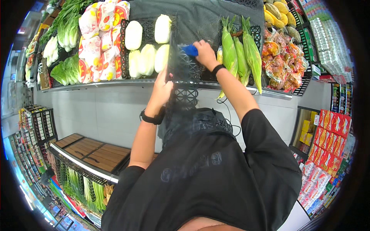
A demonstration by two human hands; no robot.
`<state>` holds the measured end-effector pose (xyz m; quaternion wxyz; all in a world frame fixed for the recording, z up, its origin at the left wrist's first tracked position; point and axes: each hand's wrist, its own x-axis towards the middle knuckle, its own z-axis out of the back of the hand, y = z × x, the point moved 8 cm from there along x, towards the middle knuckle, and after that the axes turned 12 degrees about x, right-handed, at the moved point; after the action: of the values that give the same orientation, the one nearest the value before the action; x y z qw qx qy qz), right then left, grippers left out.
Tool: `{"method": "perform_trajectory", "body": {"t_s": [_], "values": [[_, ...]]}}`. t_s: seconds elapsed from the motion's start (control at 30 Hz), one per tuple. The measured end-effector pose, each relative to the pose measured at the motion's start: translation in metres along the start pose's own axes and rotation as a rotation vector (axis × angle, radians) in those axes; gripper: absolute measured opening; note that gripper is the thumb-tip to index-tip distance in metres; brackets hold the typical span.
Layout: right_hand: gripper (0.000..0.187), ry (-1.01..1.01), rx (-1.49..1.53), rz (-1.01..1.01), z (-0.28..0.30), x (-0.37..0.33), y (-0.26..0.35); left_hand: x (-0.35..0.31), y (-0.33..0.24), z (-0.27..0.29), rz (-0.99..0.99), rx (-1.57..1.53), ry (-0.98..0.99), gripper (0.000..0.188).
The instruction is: The person picks up ears of corn from a shelf and wipes the empty surface with a blue cloth before replacing the corn.
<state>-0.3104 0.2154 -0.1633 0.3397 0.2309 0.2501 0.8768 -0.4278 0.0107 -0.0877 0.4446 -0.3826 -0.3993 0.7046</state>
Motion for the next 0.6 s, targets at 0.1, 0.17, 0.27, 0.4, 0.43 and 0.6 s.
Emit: {"method": "perform_trajectory", "body": {"t_s": [0.1,0.17,0.27,0.4,0.43,0.6], "values": [[0.042,0.275,0.051,-0.033,-0.017,-0.051,0.044,0.001,0.005,-0.001,0.041,-0.042,-0.024,0.072],[0.034,0.323,0.036,0.142,-0.024,-0.092,0.073,0.001,0.006,-0.001,0.109,-0.071,-0.014,0.074],[0.041,0.599,0.07,0.151,-0.047,-0.147,0.094,0.002,0.001,0.001,0.15,-0.117,-0.033,0.075],[0.041,0.688,0.244,0.228,-0.059,-0.181,0.107,0.0,-0.003,0.0,0.159,-0.071,-0.058,0.075],[0.042,0.761,0.32,0.21,-0.066,-0.185,0.106,0.0,-0.005,0.0,0.147,-0.061,-0.054,0.075],[0.041,0.036,0.212,0.122,-0.007,-0.087,0.07,0.002,0.001,0.0,0.207,-0.064,-0.022,0.075]]}}
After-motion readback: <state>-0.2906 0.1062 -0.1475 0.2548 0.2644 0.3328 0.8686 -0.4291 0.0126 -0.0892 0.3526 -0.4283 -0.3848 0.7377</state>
